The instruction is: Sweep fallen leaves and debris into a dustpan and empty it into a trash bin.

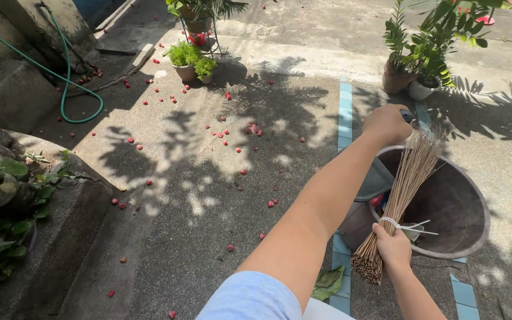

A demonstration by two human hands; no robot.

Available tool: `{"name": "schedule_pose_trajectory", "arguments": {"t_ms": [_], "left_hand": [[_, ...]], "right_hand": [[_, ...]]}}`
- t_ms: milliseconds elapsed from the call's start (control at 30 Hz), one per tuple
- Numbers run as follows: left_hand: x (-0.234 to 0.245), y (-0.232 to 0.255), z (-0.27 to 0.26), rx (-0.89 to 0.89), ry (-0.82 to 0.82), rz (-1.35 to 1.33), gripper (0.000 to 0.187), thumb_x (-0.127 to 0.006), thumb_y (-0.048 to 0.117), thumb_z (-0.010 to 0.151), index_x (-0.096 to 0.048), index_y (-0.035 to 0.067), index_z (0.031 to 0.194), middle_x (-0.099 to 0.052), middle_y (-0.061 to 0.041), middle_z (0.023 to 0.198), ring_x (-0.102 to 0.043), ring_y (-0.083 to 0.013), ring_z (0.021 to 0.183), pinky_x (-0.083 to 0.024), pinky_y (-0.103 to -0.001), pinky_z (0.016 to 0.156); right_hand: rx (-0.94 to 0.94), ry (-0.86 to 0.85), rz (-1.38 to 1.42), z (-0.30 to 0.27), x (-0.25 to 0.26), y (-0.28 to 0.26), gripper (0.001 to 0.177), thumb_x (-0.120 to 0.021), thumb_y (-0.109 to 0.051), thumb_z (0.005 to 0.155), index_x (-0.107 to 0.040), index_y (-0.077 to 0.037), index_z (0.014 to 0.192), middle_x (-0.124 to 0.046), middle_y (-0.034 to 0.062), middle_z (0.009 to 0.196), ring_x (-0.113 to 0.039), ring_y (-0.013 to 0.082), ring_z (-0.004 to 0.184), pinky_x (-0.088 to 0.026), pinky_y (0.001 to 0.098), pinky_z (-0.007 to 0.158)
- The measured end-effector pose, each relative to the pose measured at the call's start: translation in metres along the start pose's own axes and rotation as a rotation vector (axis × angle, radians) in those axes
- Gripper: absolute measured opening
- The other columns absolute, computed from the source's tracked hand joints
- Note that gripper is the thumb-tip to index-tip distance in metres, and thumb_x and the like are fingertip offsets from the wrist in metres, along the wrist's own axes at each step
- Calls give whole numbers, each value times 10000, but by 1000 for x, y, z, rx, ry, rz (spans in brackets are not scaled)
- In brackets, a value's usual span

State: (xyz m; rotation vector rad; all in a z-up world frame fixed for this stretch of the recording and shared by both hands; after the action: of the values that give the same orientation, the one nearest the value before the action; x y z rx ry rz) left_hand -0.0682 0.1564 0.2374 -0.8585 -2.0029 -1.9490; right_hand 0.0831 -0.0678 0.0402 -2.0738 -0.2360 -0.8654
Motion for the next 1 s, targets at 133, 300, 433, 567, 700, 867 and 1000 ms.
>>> {"name": "schedule_pose_trajectory", "arguments": {"t_ms": [133,300,433,567,700,867,1000], "left_hand": [[7,-11,4,13,42,-35,266,-581,185,817,-730,182,1037,-757,-42,831,-663,-251,730,-516,-402,573],[-3,-24,22,14,35,8,628,-575,258,845,-564,243,1473,-732,-14,1361,-739,-265,1120,-653,-412,748],[17,-43,11,8,32,-93,277,-543,214,912,-728,167,1113,-709,-41,753,-533,-198,544,-371,-348,473],[28,-66,0,59,69,-239,286,-586,123,888,-675,155,1158,-651,-29,697,-418,-162,498,-294,-336,462],[43,-81,-11,56,154,-368,170,-614,-25,821,-627,141,788,-574,-47,733,-389,-176,614,-313,-372,523],[55,-85,-24,23,174,-392,246,-620,-29,819,-584,181,695,-550,-42,677,-367,-188,574,-296,-377,475],[61,-85,-26,29,190,-455,279,-578,-132,711,-600,146,692,-565,-69,657,-426,-199,560,-334,-362,460]], "right_hand": [[110,-34,-192,17,-6,-11,597,-604,-462,911,-617,-31,1325,-672,242,1227,-616,460,1104,-459,550,913],[-170,-212,54,38,-15,-10,638,-771,-363,856,-626,44,1325,-688,210,1189,-669,360,992,-505,465,821],[-321,-303,344,28,-11,-24,452,-731,-454,896,-644,-84,1140,-631,132,869,-586,303,709,-479,485,627],[-256,-569,506,71,-31,-25,354,-606,-475,970,-626,-125,1020,-625,182,785,-588,290,635,-507,458,636],[-261,-595,575,70,-32,-37,385,-587,-495,964,-622,-112,987,-635,64,799,-600,216,645,-494,443,620],[-277,-491,760,60,-32,-50,298,-578,-381,973,-620,-87,957,-632,100,749,-636,229,631,-542,351,579],[-320,-507,737,68,-36,-50,410,-588,-456,942,-636,-50,916,-647,138,740,-648,256,633,-532,371,575]]}}
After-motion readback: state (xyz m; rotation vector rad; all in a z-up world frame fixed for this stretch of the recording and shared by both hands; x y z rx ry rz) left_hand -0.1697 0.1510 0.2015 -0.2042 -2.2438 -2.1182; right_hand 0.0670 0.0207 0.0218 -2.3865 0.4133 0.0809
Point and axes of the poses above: each hand's wrist, its own z-axis towards the middle knuckle, its own x-axis out of the back of the hand, y = z × x, the point moved 10 cm from there along z, towards the middle knuckle
